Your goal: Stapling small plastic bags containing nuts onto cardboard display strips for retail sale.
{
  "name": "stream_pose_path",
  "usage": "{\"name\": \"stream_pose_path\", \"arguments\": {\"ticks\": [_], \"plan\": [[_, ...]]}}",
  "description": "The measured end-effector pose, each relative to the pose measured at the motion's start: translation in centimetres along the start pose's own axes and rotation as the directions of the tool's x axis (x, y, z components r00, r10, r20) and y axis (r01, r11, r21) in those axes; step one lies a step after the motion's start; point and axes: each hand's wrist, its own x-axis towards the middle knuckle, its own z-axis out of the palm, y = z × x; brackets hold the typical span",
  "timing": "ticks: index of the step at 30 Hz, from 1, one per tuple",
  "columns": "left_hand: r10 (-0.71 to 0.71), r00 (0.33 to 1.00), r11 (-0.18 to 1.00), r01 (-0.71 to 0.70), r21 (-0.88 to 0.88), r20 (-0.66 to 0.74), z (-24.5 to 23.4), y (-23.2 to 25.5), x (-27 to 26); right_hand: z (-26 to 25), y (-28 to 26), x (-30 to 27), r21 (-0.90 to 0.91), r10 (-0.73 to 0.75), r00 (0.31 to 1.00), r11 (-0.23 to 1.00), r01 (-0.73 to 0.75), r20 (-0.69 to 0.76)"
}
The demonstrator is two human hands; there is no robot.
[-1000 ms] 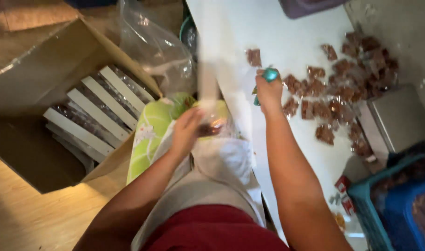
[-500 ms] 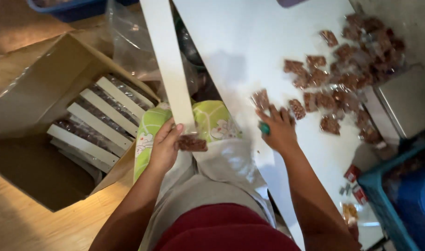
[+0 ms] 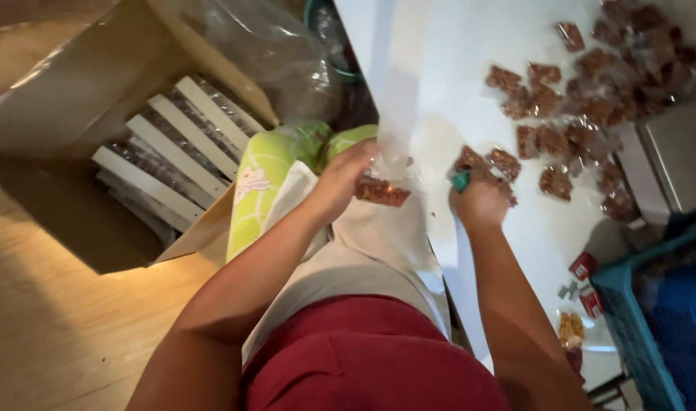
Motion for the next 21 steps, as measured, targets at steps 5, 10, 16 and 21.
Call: {"name": "stream_pose_path", "arguments": {"ticks": [5, 10, 16, 21], "plan": [[0.045, 0.976, 0.969, -0.095, 0.229, 0.212, -0.4, 0.6, 0.1, -4.7, 1.2, 0.9, 0.141, 0.196, 0.952, 0.962, -0.233, 0.235], [-0.067, 0.996, 0.969, 0.051, 0.24, 0.055, -3.5, -5.7, 5.8, -18.4, -1.2, -2.4, 0.778, -0.063, 0.937, 0.577, -0.247, 0.344], [-0.121, 0.952, 0.908, -0.008, 0.418, 0.28, -3.5, -10.6, 6.4, -20.7, -7.9, -1.7, 0.917, -0.104, 0.986, 0.389, -0.082, 0.132], [0.084, 0.968, 0.844, -0.195, 0.5, 0.235, -0.9, -7.0, 3.4, -20.5, -9.1, -0.7, 0.939, -0.074, 0.987, 0.324, -0.112, 0.144]]}}
